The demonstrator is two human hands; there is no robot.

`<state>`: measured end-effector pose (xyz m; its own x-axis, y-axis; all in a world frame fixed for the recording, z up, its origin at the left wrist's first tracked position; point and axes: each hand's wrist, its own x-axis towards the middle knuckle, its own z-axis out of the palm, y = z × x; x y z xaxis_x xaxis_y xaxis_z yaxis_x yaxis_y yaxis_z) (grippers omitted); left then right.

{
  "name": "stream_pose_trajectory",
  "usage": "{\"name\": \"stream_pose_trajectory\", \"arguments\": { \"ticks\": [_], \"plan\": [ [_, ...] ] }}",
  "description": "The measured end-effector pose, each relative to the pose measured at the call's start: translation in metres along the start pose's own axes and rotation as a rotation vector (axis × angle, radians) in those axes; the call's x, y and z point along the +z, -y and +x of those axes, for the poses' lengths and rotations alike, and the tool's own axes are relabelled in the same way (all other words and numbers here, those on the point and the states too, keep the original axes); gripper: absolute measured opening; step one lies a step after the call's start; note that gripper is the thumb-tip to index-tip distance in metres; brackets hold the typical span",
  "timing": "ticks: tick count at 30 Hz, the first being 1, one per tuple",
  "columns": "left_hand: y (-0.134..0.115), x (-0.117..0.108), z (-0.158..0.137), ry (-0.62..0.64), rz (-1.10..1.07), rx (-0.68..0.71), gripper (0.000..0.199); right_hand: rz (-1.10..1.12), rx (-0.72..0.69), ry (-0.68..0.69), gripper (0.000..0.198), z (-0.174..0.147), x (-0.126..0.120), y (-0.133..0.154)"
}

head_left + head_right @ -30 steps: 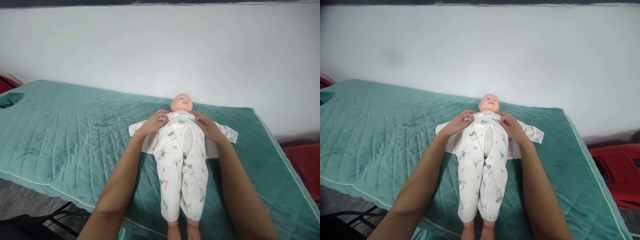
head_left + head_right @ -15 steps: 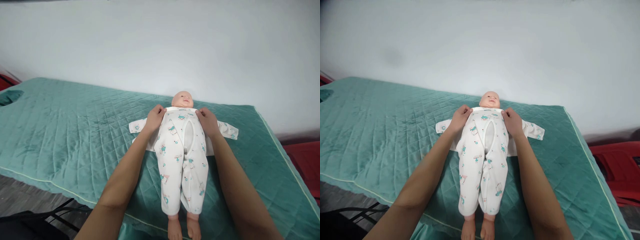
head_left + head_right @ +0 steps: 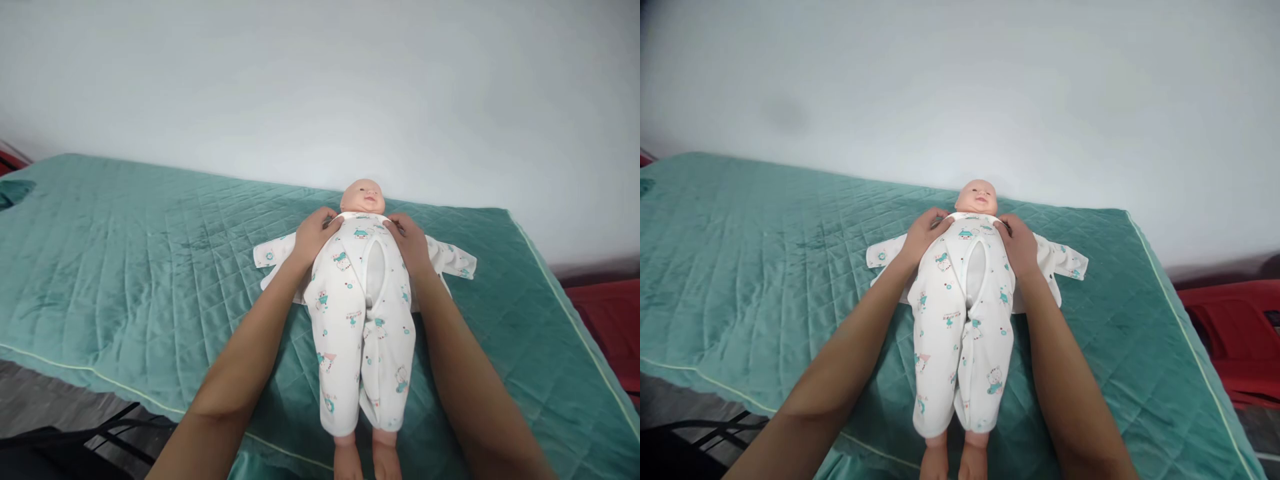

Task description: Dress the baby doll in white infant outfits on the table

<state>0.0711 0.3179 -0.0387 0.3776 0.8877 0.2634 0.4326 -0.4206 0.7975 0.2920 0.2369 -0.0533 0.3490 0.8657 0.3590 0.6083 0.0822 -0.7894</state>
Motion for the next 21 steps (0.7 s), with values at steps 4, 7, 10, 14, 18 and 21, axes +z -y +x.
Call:
{"name": "stream_pose_trajectory", "arguments": {
  "ticks": [4, 7, 10, 14, 18, 21],
  "plan": [
    [-0.012, 0.002, 0.013, 0.083, -0.058, 0.084, 0.026, 0.05, 0.073, 0.008, 0.031, -0.001, -0.001, 0.001],
    [-0.014, 0.004, 0.02, 0.118, -0.102, 0.112, 0.023, 0.056, 0.065, 0.034, 0.031, 0.0, -0.003, 0.003],
    [-0.008, 0.008, 0.025, 0.132, -0.133, 0.032, 0.026, -0.053, 0.099, 0.046, 0.03, 0.005, -0.003, 0.005],
    [-0.001, 0.014, 0.031, 0.082, -0.096, -0.04, 0.026, -0.136, 0.139, -0.005, 0.031, 0.011, 0.0, 0.007],
    [0.0, 0.017, 0.028, 0.029, -0.111, -0.024, 0.009, 0.001, 0.054, -0.054, 0.022, 0.005, 0.003, 0.006],
    [0.0, 0.015, 0.017, 0.006, -0.087, 0.039, 0.013, 0.058, -0.042, 0.002, 0.028, -0.005, -0.002, 0.003]
  ]
}}
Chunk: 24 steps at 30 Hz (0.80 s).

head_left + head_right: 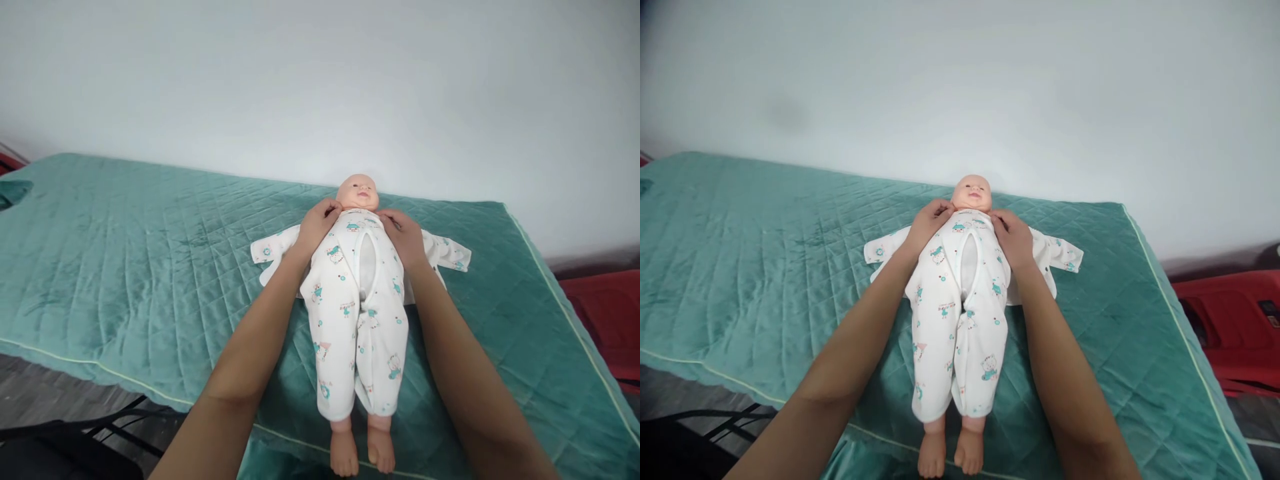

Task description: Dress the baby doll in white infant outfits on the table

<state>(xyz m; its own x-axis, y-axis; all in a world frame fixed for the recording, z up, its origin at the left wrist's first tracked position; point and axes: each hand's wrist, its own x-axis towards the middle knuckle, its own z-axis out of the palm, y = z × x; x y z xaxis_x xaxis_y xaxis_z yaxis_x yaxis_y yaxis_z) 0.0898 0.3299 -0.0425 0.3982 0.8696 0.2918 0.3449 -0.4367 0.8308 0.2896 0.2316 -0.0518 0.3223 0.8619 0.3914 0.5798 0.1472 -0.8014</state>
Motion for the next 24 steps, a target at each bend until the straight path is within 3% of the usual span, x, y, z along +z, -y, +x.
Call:
{"name": "stream_pose_trajectory", "arguments": {
  "ticks": [3, 6, 11, 14, 18, 21, 24],
  "plan": [
    [0.003, -0.006, -0.02, -0.106, 0.146, 0.068, 0.017, -0.017, -0.065, 0.06, 0.036, -0.011, -0.007, -0.003],
    [0.007, -0.016, -0.051, -0.208, 0.275, 0.131, 0.017, 0.01, -0.068, 0.032, 0.038, -0.031, -0.012, 0.0],
    [-0.002, -0.028, -0.13, -0.291, 0.342, 0.197, 0.02, 0.115, 0.007, -0.073, 0.039, -0.097, -0.021, 0.039],
    [-0.02, -0.032, -0.186, -0.21, 0.355, 0.237, 0.023, 0.043, -0.175, 0.05, 0.037, -0.149, -0.028, 0.069],
    [-0.05, -0.041, -0.251, 0.059, 0.305, 0.294, 0.02, -0.214, -0.301, 0.352, 0.024, -0.2, -0.039, 0.1],
    [-0.069, -0.046, -0.278, 0.233, 0.289, 0.291, 0.025, -0.383, -0.299, 0.536, 0.01, -0.216, -0.047, 0.115],
    [-0.08, -0.045, -0.288, 0.338, 0.33, 0.274, 0.027, -0.519, -0.334, 0.63, 0.011, -0.221, -0.049, 0.128]
  ]
}}
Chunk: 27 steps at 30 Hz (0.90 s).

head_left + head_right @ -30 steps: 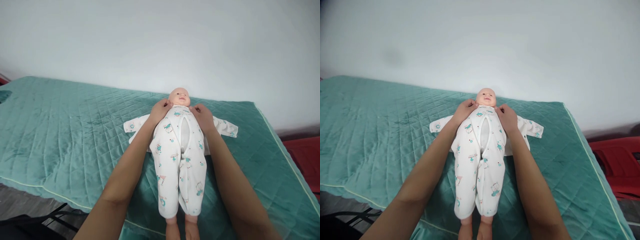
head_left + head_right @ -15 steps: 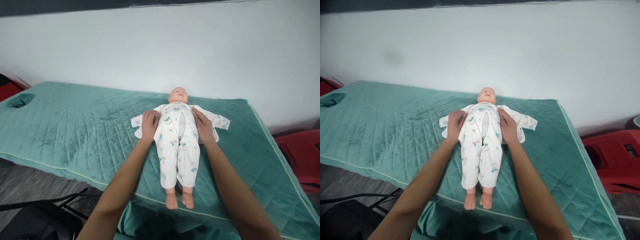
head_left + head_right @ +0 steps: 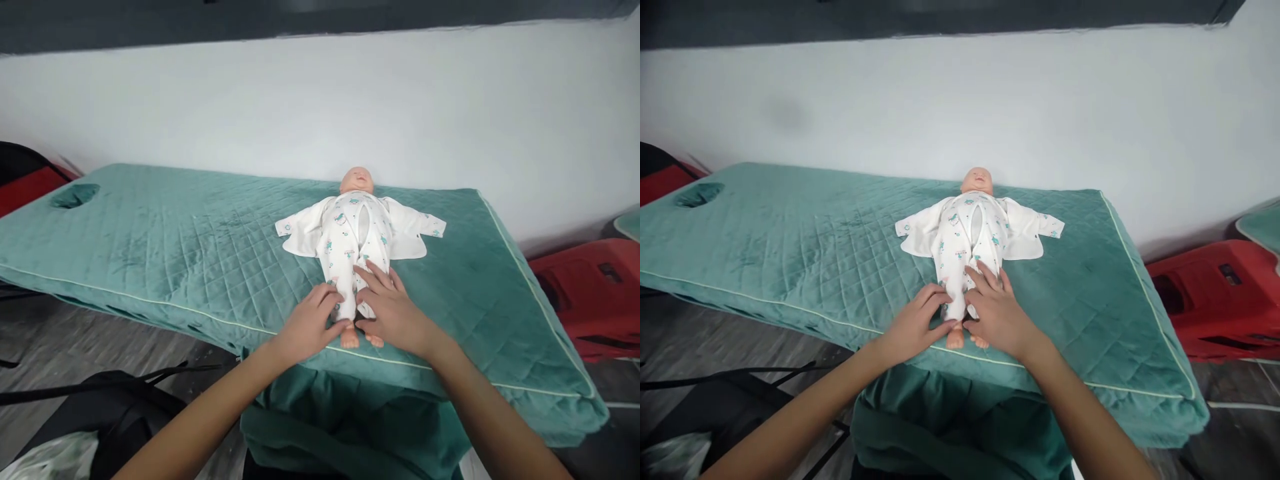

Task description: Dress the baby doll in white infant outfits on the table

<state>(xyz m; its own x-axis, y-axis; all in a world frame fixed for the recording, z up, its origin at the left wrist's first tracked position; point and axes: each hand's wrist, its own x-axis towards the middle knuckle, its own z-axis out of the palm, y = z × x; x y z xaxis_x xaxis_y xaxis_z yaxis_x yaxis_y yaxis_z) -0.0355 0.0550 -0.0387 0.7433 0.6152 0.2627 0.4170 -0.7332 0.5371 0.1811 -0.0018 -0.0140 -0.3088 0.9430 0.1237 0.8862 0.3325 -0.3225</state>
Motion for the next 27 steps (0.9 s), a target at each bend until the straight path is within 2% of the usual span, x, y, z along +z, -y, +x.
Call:
{"name": "stream_pose_trajectory", "arguments": {
  "ticks": [2, 6, 10, 13, 17, 20, 22, 27],
  "plan": [
    [-0.005, 0.002, 0.0, 0.041, 0.035, 0.012, 0.022, -0.091, 0.021, 0.005, 0.016, 0.002, 0.0, 0.01],
    [-0.011, 0.005, -0.001, 0.067, 0.114, 0.039, 0.017, -0.22, 0.085, -0.074, 0.023, 0.007, 0.008, 0.026],
    [-0.014, 0.005, -0.006, 0.042, 0.1, 0.02, 0.016, -0.19, 0.075, -0.121, 0.022, 0.006, 0.01, 0.027],
    [-0.016, 0.005, -0.009, 0.009, 0.1, -0.011, 0.016, -0.15, 0.074, -0.156, 0.019, 0.001, 0.002, 0.029],
    [-0.019, 0.007, -0.009, -0.078, 0.184, -0.073, 0.015, -0.121, -0.043, -0.225, 0.016, -0.005, -0.013, 0.041],
    [-0.022, 0.006, -0.008, -0.137, 0.133, -0.133, 0.011, -0.099, -0.11, -0.265, 0.016, -0.008, -0.018, 0.048],
    [-0.024, 0.004, -0.007, -0.173, 0.04, -0.183, 0.012, -0.063, -0.064, -0.259, 0.012, -0.009, -0.016, 0.049],
    [-0.027, 0.005, -0.007, -0.19, -0.031, -0.204, 0.013, -0.042, 0.21, -0.168, 0.014, -0.007, -0.005, 0.045]
  ]
}}
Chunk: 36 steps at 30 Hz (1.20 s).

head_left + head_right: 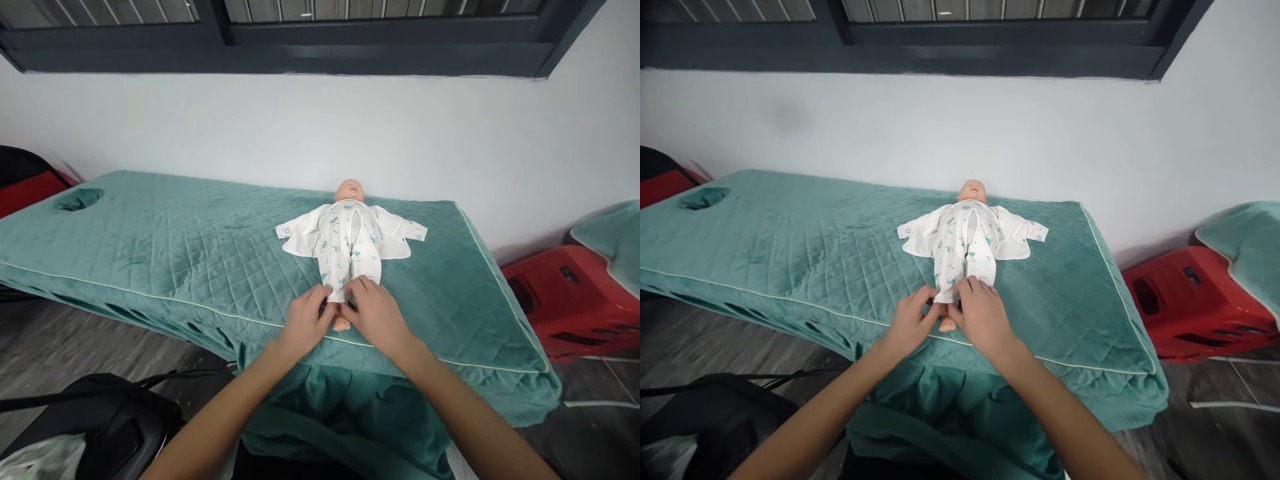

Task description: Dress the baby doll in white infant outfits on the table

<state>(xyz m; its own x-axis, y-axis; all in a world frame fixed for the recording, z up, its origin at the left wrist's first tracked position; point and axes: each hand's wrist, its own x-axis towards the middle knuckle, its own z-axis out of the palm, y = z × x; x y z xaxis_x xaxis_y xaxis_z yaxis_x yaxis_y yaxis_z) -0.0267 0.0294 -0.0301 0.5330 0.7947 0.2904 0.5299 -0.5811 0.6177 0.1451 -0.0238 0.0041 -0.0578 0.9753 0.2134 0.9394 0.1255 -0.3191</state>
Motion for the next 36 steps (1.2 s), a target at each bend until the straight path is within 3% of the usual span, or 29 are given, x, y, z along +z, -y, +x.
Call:
{"name": "stream_pose_trajectory", "arguments": {
  "ticks": [5, 11, 15, 18, 22, 27, 31, 36],
  "plan": [
    [0.005, 0.004, -0.006, 0.013, 0.009, 0.039, 0.014, -0.082, -0.009, 0.046, 0.01, 0.001, 0.007, -0.006],
    [0.016, 0.006, -0.028, 0.047, 0.012, -0.018, 0.007, -0.088, -0.248, 0.085, 0.01, -0.013, 0.003, -0.008],
    [0.015, 0.006, -0.036, 0.1, 0.102, -0.009, 0.005, -0.04, -0.302, 0.104, 0.011, -0.017, -0.005, -0.008],
    [0.01, 0.001, -0.034, 0.058, 0.135, 0.055, 0.002, 0.139, -0.232, 0.118, 0.013, -0.019, -0.011, -0.021],
    [-0.007, -0.004, -0.018, -0.033, 0.022, 0.13, 0.004, 0.26, -0.024, 0.06, 0.011, -0.03, -0.007, -0.052],
    [-0.031, 0.008, 0.013, 0.131, 0.138, 0.274, 0.01, 0.169, 0.1, 0.048, 0.019, -0.044, 0.023, -0.068],
    [-0.04, 0.017, 0.028, 0.242, 0.292, 0.236, 0.013, 0.154, 0.128, -0.079, 0.01, -0.044, 0.045, -0.059],
    [-0.037, 0.019, 0.032, 0.251, 0.311, 0.21, 0.014, 0.352, 0.113, -0.158, 0.011, -0.035, 0.039, -0.054]
  ]
}}
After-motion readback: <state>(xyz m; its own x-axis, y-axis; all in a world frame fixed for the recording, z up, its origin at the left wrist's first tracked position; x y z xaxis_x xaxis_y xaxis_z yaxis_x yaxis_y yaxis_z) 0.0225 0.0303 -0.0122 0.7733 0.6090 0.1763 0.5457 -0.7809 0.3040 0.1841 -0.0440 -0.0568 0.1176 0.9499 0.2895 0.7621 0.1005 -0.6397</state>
